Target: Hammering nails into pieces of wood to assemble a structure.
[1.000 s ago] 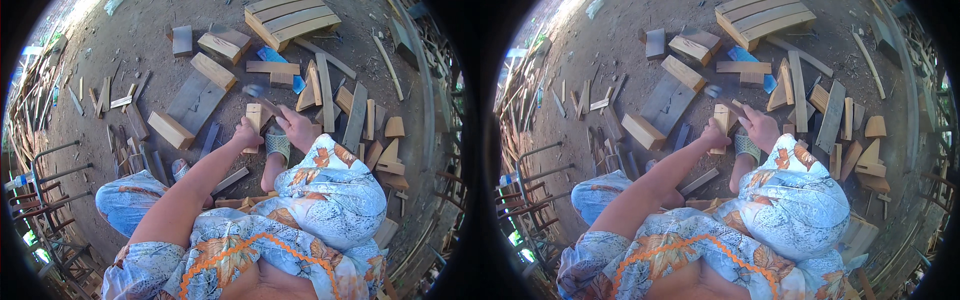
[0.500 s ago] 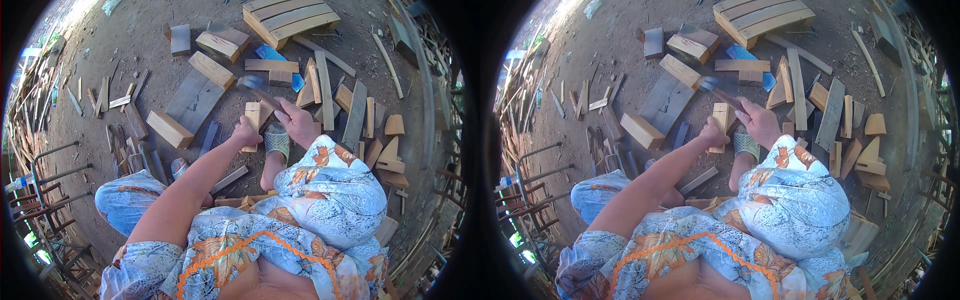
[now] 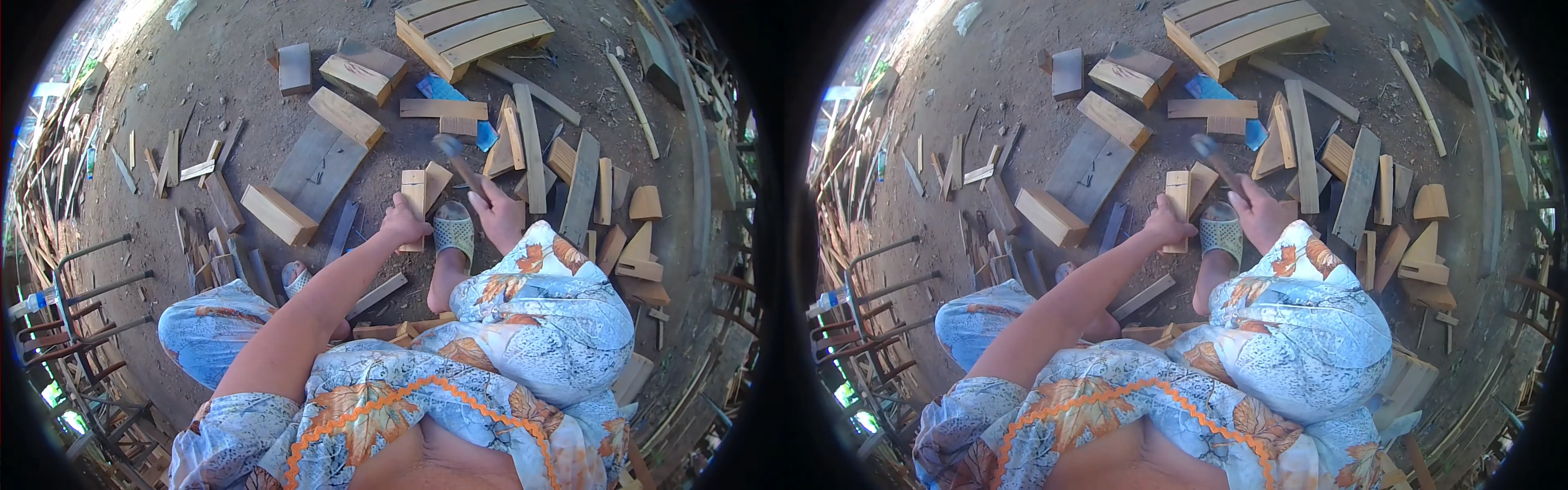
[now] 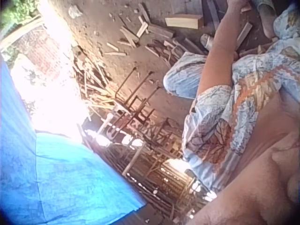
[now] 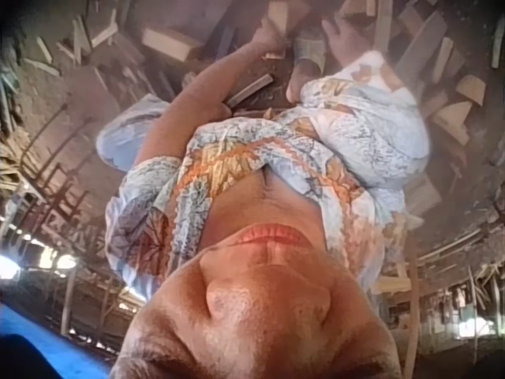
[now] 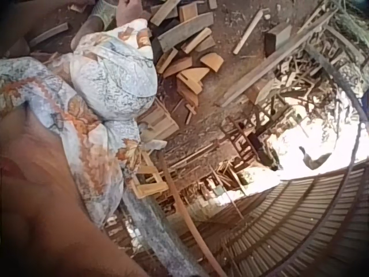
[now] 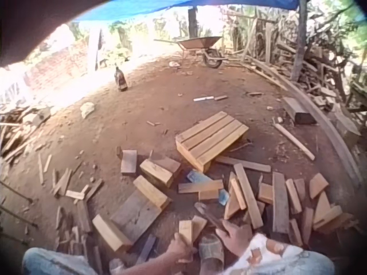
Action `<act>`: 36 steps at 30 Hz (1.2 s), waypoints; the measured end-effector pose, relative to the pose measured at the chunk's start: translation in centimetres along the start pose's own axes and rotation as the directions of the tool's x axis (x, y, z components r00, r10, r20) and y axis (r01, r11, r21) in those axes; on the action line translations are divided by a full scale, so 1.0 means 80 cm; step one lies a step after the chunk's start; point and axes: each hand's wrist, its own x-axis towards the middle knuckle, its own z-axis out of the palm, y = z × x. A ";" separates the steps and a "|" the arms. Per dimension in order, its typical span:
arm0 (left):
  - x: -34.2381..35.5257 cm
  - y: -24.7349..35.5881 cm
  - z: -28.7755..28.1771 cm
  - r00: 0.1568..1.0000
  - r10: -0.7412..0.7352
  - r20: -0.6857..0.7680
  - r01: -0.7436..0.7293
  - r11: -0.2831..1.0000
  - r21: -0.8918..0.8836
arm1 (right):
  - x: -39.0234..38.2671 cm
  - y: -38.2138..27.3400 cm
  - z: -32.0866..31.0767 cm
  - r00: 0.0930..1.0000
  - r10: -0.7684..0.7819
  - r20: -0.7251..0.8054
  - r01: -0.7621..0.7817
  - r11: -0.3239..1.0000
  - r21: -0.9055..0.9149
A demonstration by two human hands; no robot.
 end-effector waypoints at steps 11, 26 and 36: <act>-0.041 -0.042 -0.030 0.989 0.143 -0.026 -0.121 0.709 -0.694 | -0.049 0.122 0.013 0.939 0.337 0.066 -0.282 0.867 -0.411; -0.167 -0.046 -0.101 0.612 0.777 0.149 -0.062 0.234 -0.970 | 0.037 -0.165 -0.268 0.967 -0.005 0.255 0.052 0.983 -0.176; -0.181 -0.057 -0.092 0.702 0.711 0.037 -0.361 0.400 -0.843 | 0.027 -0.087 -0.258 0.880 0.224 0.418 -0.239 0.971 -0.015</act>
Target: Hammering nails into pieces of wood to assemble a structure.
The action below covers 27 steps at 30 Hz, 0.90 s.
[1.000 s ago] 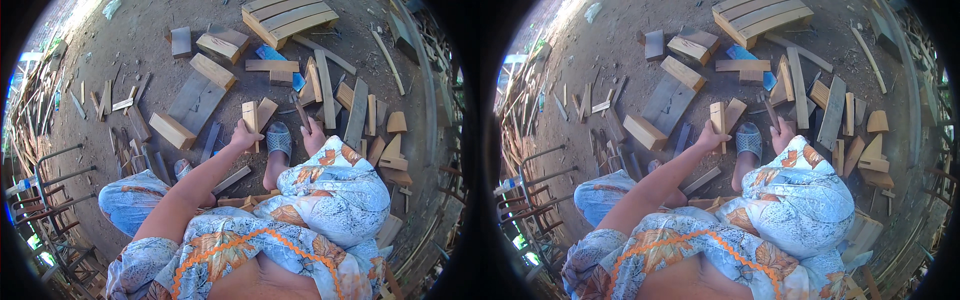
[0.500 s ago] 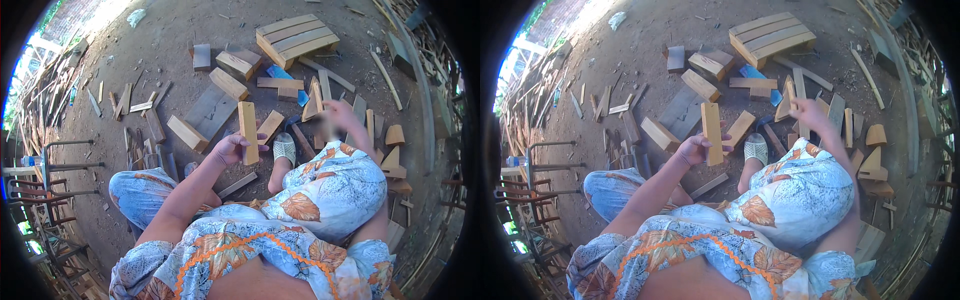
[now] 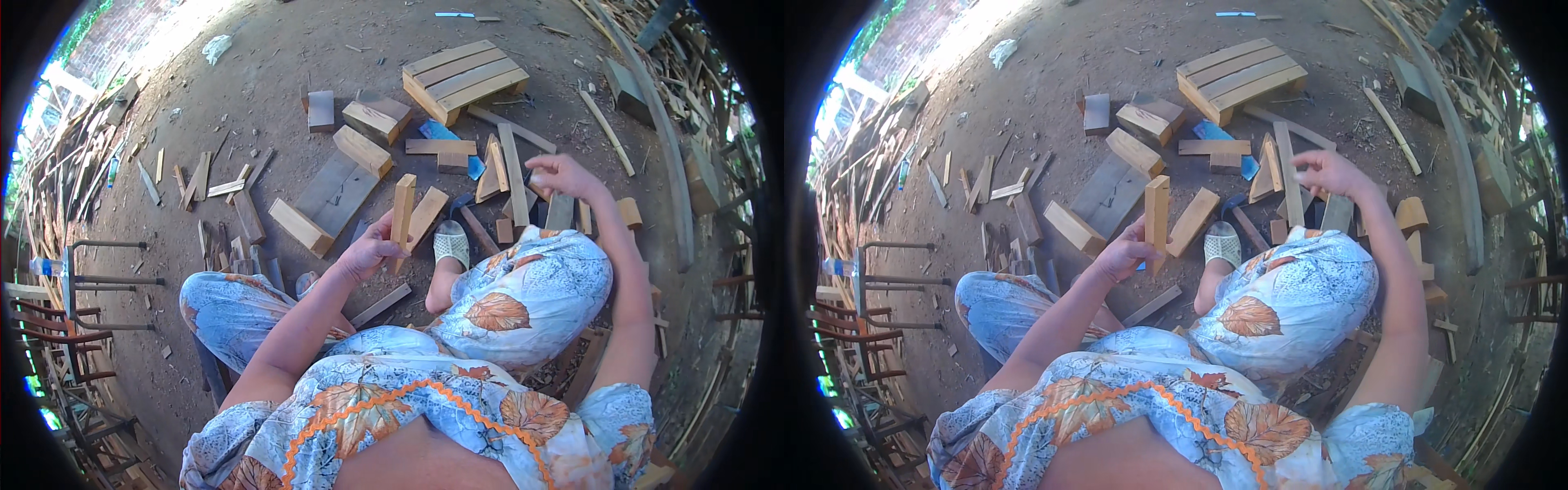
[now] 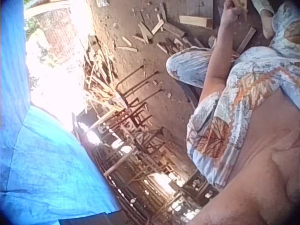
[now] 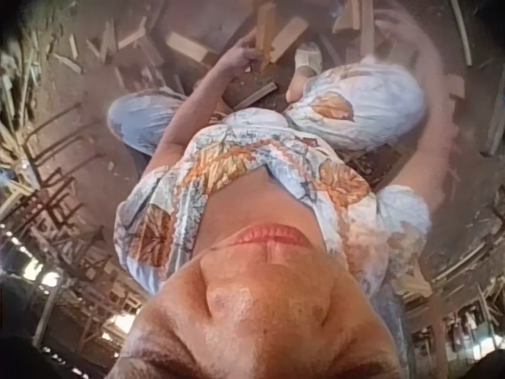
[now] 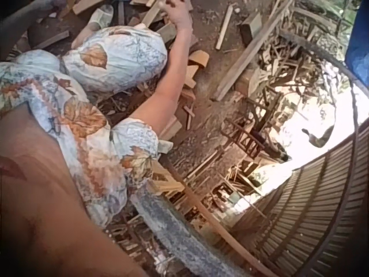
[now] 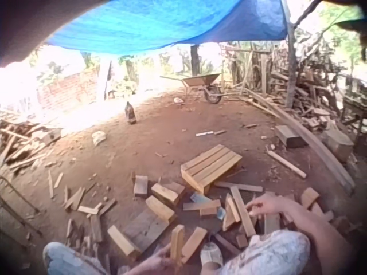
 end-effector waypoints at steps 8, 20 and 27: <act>0.042 -0.059 -0.028 0.905 -0.354 -0.233 0.313 0.929 -0.195 | 0.083 0.203 0.198 0.998 0.036 -0.047 -0.051 0.929 -0.366; 0.096 -0.117 -0.096 0.774 -0.609 -0.172 0.507 0.759 -0.408 | 0.097 0.191 0.252 0.981 0.123 -0.151 -0.171 0.913 -0.371; 0.103 -0.133 -0.122 0.745 -0.558 -0.365 0.560 0.821 -0.112 | 0.102 0.195 0.253 0.972 0.160 -0.171 -0.215 0.899 -0.382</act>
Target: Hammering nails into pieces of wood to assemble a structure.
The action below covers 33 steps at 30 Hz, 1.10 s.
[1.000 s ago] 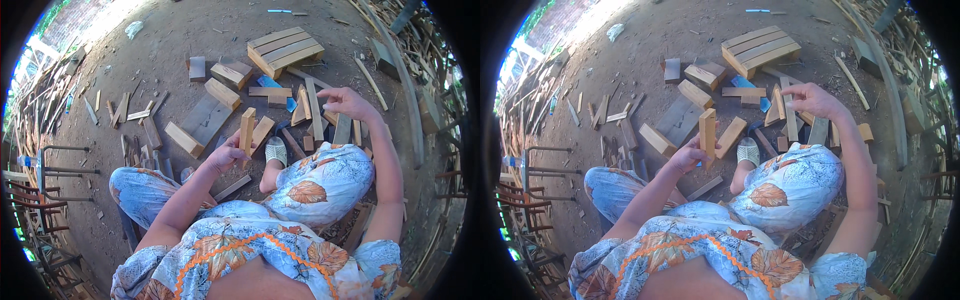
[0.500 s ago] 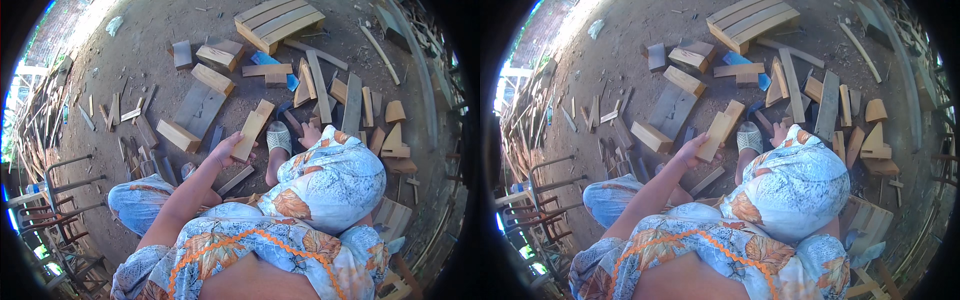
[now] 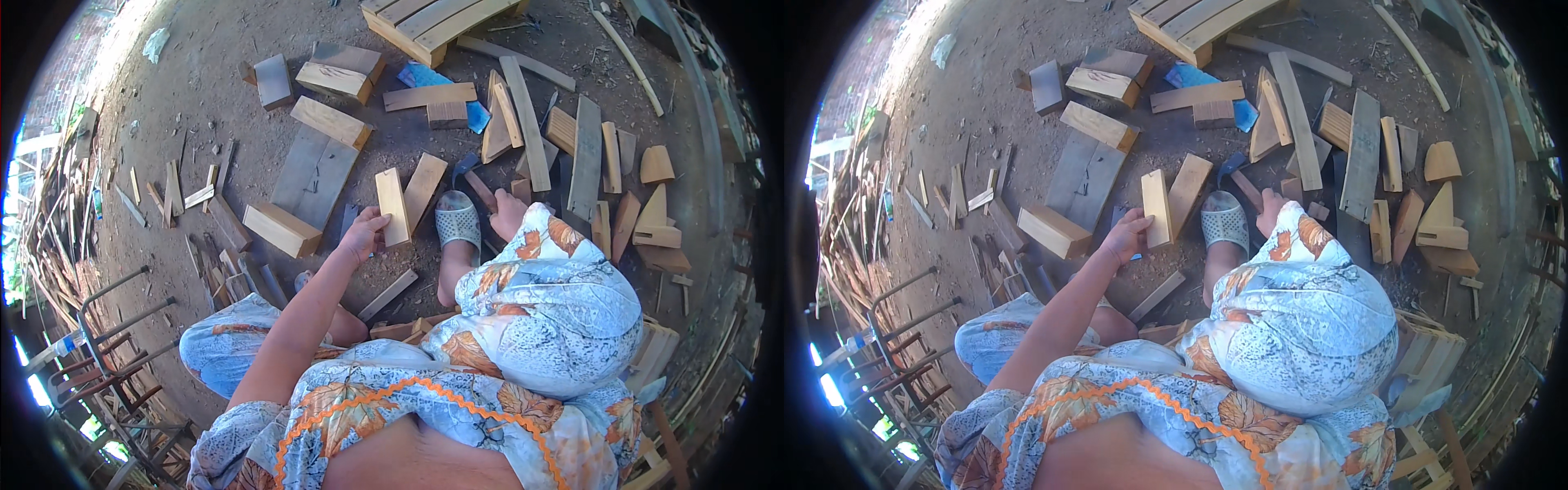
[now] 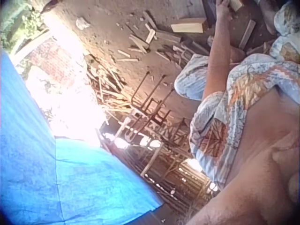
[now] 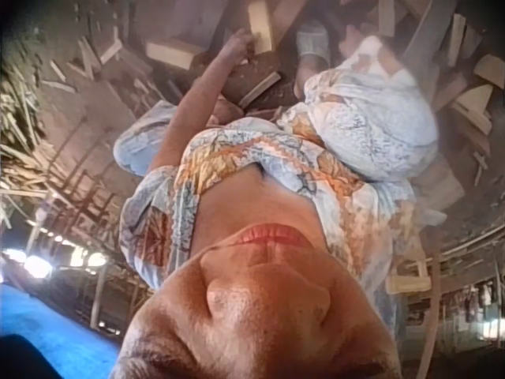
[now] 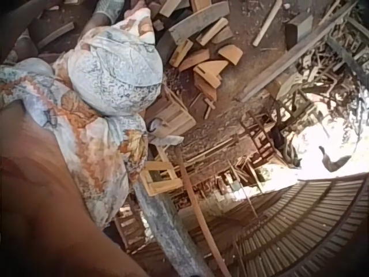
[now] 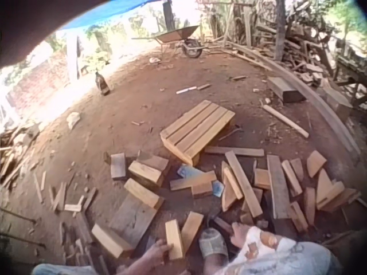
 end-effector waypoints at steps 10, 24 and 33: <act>0.001 0.000 0.002 0.961 0.027 -0.277 -0.057 0.993 -0.101 | 0.000 0.035 0.070 0.906 0.217 -0.364 -0.054 0.910 0.410; -0.015 0.016 0.020 0.779 0.616 0.117 -0.324 0.236 0.916 | -0.004 -0.036 -0.048 0.985 -0.063 0.158 -0.128 0.334 0.934; -0.008 0.019 0.046 0.909 0.416 0.005 -0.083 0.170 0.982 | 0.000 -0.037 -0.040 0.974 -0.037 0.223 -0.203 0.297 0.933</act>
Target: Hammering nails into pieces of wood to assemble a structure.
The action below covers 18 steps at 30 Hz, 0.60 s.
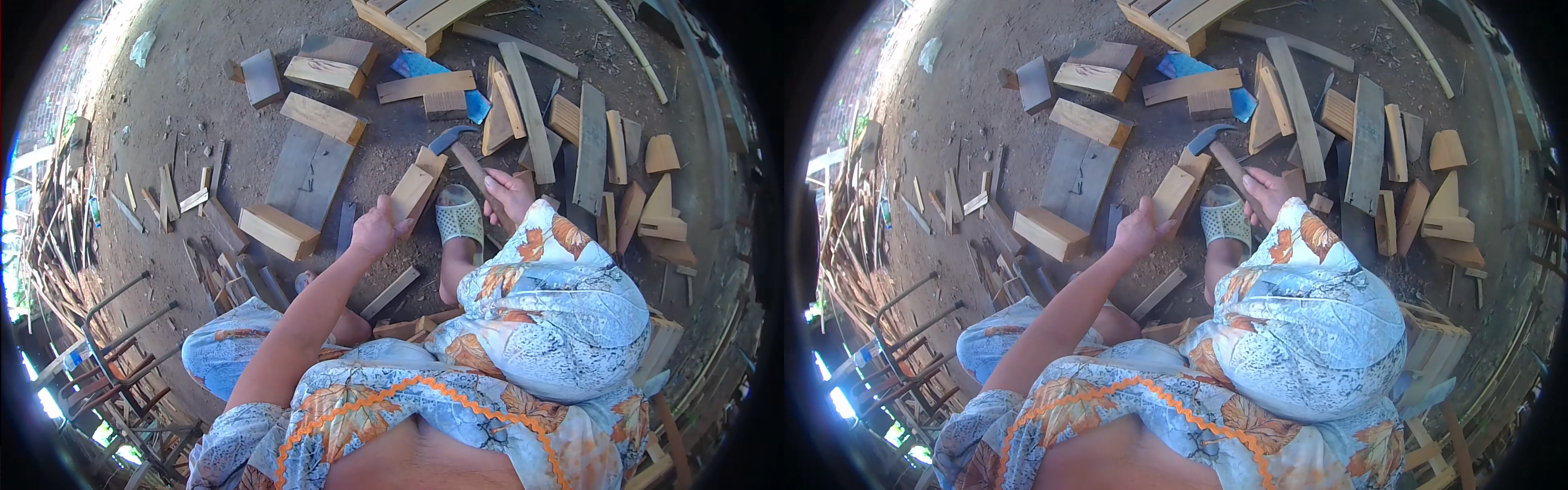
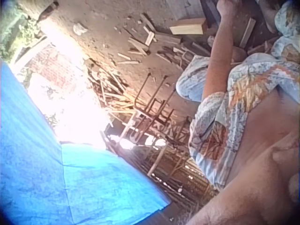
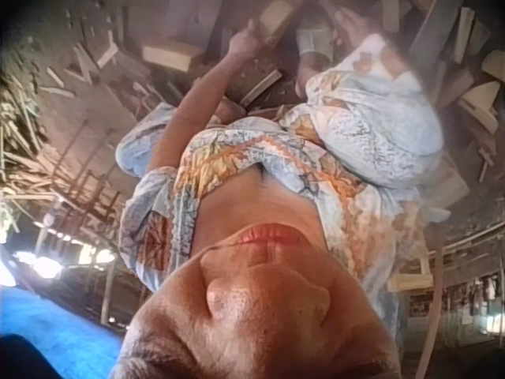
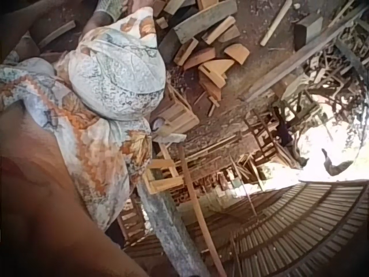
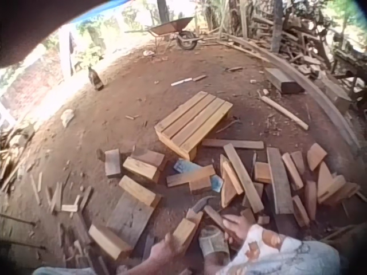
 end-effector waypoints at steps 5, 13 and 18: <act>-0.001 0.006 -0.006 1.000 -0.012 0.001 0.012 0.998 0.054 | 0.001 0.011 0.004 0.996 0.058 -0.070 -0.052 0.996 0.079; -0.002 0.009 -0.012 0.998 -0.036 0.048 0.031 0.994 0.106 | 0.004 -0.001 0.001 0.993 0.115 0.021 -0.115 0.993 0.035; -0.003 0.008 -0.010 1.000 -0.020 0.024 0.018 0.995 0.094 | 0.007 0.006 0.007 0.989 0.104 0.102 -0.097 0.993 -0.071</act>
